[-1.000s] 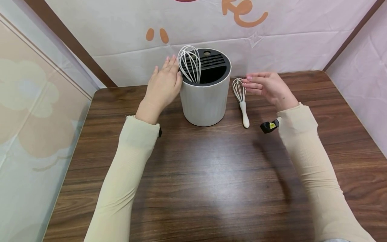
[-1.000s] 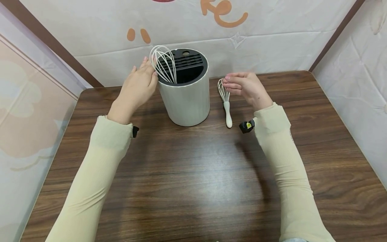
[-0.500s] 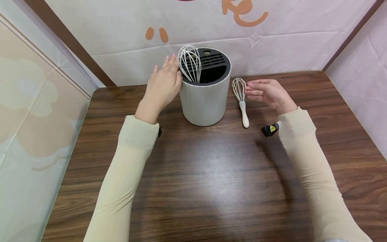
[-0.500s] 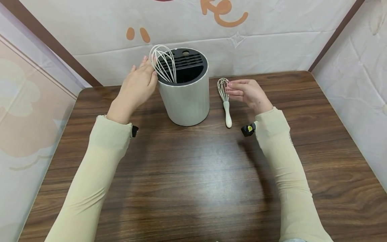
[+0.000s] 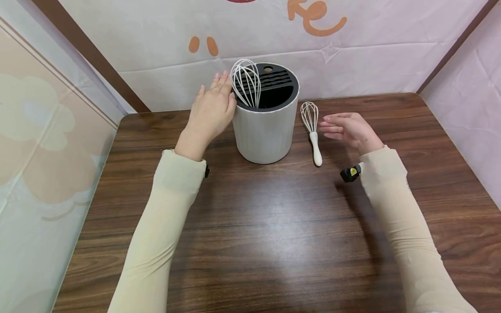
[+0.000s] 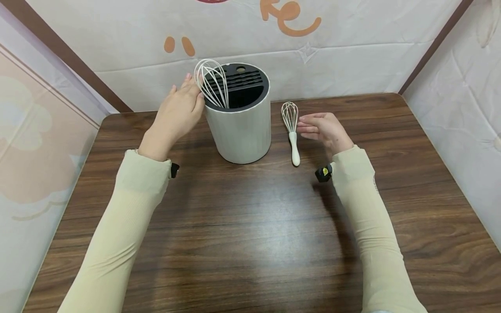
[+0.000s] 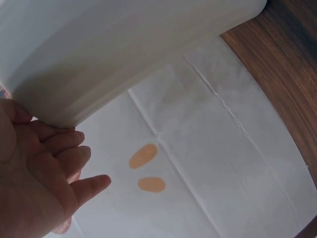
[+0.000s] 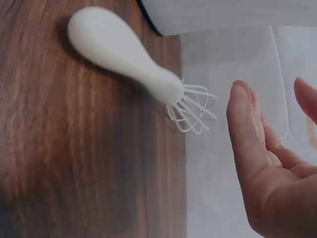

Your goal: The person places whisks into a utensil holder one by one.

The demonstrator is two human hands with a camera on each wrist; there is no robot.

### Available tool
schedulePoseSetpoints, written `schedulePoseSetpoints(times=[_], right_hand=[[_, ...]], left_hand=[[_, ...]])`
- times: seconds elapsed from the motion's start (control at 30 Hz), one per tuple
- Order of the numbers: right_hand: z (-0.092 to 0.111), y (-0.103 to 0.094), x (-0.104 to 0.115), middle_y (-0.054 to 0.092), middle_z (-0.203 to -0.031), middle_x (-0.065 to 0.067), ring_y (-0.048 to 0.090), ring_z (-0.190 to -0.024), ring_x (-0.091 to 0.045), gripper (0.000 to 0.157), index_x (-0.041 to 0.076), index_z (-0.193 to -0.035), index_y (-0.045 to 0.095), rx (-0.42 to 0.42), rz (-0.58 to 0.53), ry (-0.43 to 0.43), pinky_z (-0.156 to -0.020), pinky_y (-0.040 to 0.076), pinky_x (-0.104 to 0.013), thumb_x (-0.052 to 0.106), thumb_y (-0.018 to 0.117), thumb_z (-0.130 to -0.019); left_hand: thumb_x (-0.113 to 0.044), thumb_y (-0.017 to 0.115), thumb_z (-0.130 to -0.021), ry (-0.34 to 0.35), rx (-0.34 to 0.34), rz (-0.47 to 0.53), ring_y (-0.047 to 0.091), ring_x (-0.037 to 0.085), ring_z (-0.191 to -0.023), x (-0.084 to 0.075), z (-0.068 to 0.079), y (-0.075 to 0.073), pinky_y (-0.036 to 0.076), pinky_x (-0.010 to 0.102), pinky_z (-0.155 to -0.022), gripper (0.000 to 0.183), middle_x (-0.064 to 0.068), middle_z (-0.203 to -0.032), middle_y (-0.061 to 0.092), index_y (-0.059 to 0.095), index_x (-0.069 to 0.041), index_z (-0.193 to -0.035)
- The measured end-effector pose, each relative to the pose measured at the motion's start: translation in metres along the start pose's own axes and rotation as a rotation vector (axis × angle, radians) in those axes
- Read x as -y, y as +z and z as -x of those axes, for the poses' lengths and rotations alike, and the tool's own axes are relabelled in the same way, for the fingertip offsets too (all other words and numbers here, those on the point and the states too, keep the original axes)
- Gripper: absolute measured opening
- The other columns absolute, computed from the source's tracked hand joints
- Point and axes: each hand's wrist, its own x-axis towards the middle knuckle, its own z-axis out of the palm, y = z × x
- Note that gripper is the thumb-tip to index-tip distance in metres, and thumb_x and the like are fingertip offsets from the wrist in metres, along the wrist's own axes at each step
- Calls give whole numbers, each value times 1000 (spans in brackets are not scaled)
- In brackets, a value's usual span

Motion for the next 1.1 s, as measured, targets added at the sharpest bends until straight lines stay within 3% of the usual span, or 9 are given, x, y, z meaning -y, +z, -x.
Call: schedulePoseSetpoints(times=[0.5, 0.63, 0.83, 1.1], right_hand=[[-2, -9, -15, 69, -90, -7, 67, -86, -16, 14, 10, -88, 67, -5, 104, 39, -78, 54, -28, 10, 55, -95], [-4, -9, -18, 69, -88, -6, 67, -84, -16, 11, 3, -99, 64, -25, 134, 33, -77, 54, -28, 10, 57, -94], [-8, -10, -25, 69, -87, -5, 67, -82, -14, 36, -9, -123, 51, -47, 195, 61, -74, 54, -27, 12, 58, -94], [-12, -12, -35, 68, -88, -5, 67, -82, -13, 45, -13, -130, 44, -21, 195, 82, -78, 54, -29, 12, 57, -95]], left_hand=[[-28, 17, -103, 5, 1, -12, 7, 18, -143, -2, 0, -1, 7, 48, -114, 53, 5, -156, 12, 15, -6, -151], [-27, 17, -102, 9, -5, -17, 8, 19, -143, -2, 0, -2, 7, 48, -114, 53, 6, -156, 13, 16, -5, -151], [-27, 18, -102, 12, -7, -18, 7, 18, -143, -2, 0, -3, 8, 48, -114, 53, 6, -156, 14, 17, -5, -151], [-27, 19, -102, 8, -12, -19, 8, 19, -143, -2, 0, -1, 9, 48, -114, 53, 7, -155, 15, 18, -5, -151]])
